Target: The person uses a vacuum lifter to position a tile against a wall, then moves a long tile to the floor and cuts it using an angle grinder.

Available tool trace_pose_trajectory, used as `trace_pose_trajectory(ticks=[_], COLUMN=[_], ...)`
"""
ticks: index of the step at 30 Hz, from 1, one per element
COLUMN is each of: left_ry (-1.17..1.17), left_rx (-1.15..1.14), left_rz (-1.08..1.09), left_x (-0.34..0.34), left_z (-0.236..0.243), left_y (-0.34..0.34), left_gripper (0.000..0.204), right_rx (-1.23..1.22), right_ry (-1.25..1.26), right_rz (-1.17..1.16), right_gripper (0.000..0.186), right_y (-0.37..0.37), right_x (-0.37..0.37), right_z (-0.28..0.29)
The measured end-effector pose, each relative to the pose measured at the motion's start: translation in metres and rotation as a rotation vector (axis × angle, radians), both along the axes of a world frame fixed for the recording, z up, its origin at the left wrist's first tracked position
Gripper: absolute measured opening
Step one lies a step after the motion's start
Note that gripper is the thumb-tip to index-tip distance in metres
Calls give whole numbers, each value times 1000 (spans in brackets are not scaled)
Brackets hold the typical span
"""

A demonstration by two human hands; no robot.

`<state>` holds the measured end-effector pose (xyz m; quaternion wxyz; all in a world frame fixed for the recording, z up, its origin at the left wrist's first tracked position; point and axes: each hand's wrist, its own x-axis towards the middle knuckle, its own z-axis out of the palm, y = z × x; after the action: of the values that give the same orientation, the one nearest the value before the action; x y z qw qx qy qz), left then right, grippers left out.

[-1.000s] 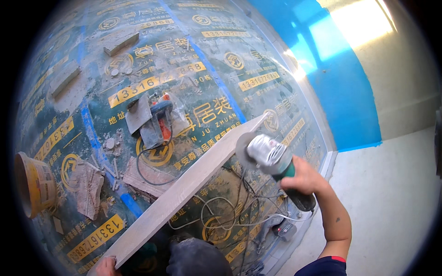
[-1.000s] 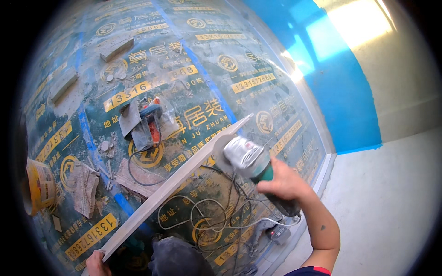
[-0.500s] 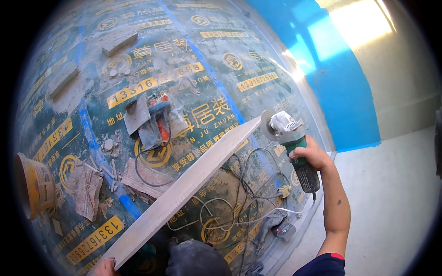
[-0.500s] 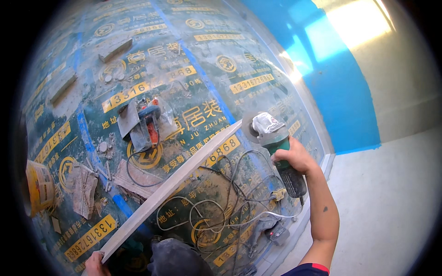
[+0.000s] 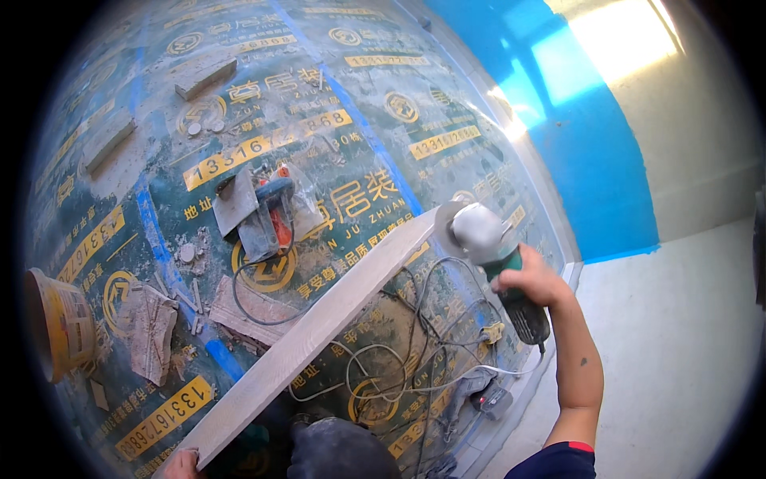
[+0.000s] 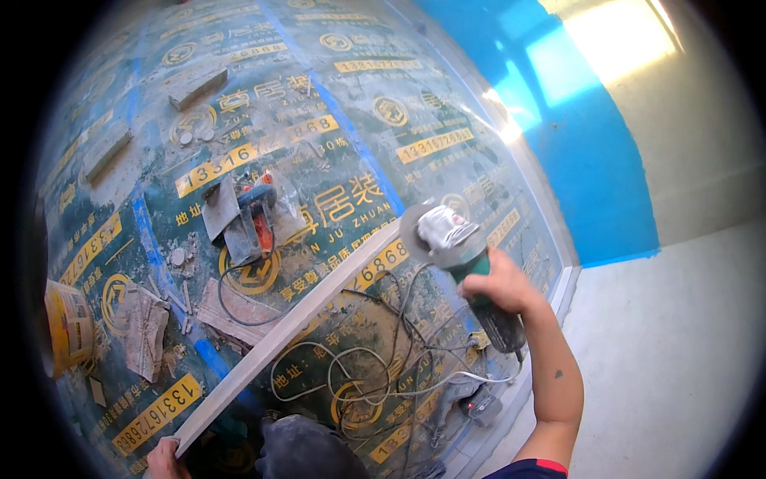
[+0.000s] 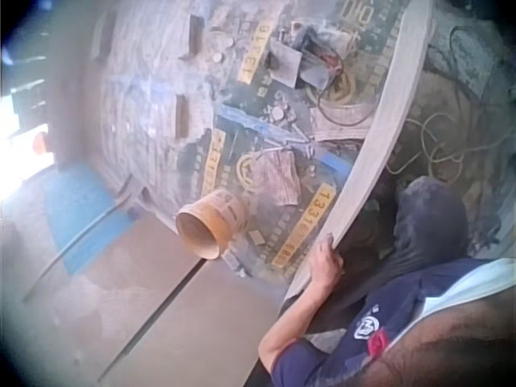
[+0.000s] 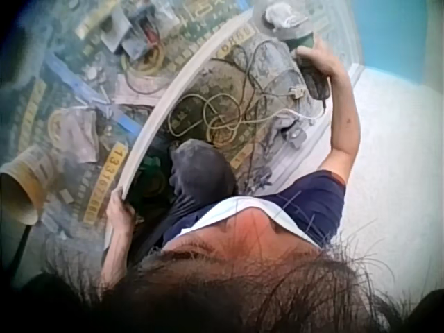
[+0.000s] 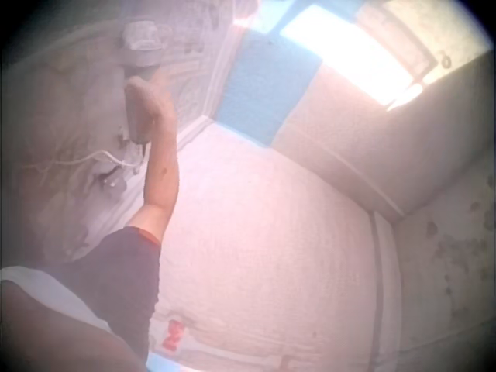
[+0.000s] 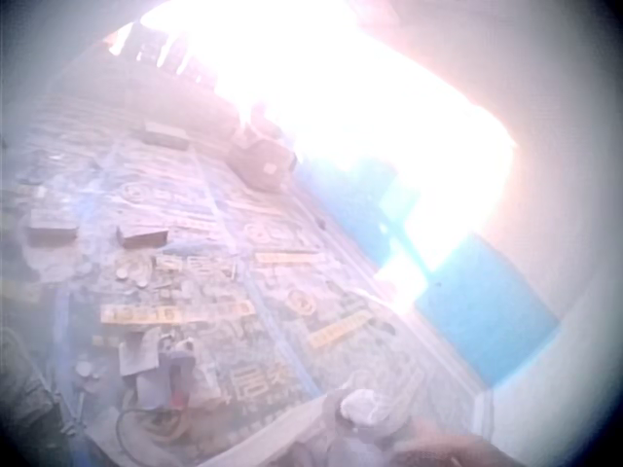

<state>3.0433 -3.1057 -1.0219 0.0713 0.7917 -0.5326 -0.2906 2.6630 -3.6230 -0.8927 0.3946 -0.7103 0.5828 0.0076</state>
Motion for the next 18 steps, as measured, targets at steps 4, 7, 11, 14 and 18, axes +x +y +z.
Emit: trace_pose_trajectory(ticks=[4,7,11,14,18], left_ry=[9,34,10,13,-4], left_rx=[-15,-9,-22,-40,-69], left_rz=[23,36,29,19,2], left_x=[0,-2,-2,-1,0], left_z=[1,9,7,5,-1], left_y=[-2,-8,-6,-4,0], left_gripper=[41,39,39,39,39], right_rx=[56,22,19,62,121], right_ry=[-39,23,92,91,210], right_rz=[-123,-63,110,245,385], right_gripper=[42,50,66,79,80], right_y=[-20,-10,32,72,97], right_x=[-1,2,14,34,49], right_z=[9,9,7,3,5])
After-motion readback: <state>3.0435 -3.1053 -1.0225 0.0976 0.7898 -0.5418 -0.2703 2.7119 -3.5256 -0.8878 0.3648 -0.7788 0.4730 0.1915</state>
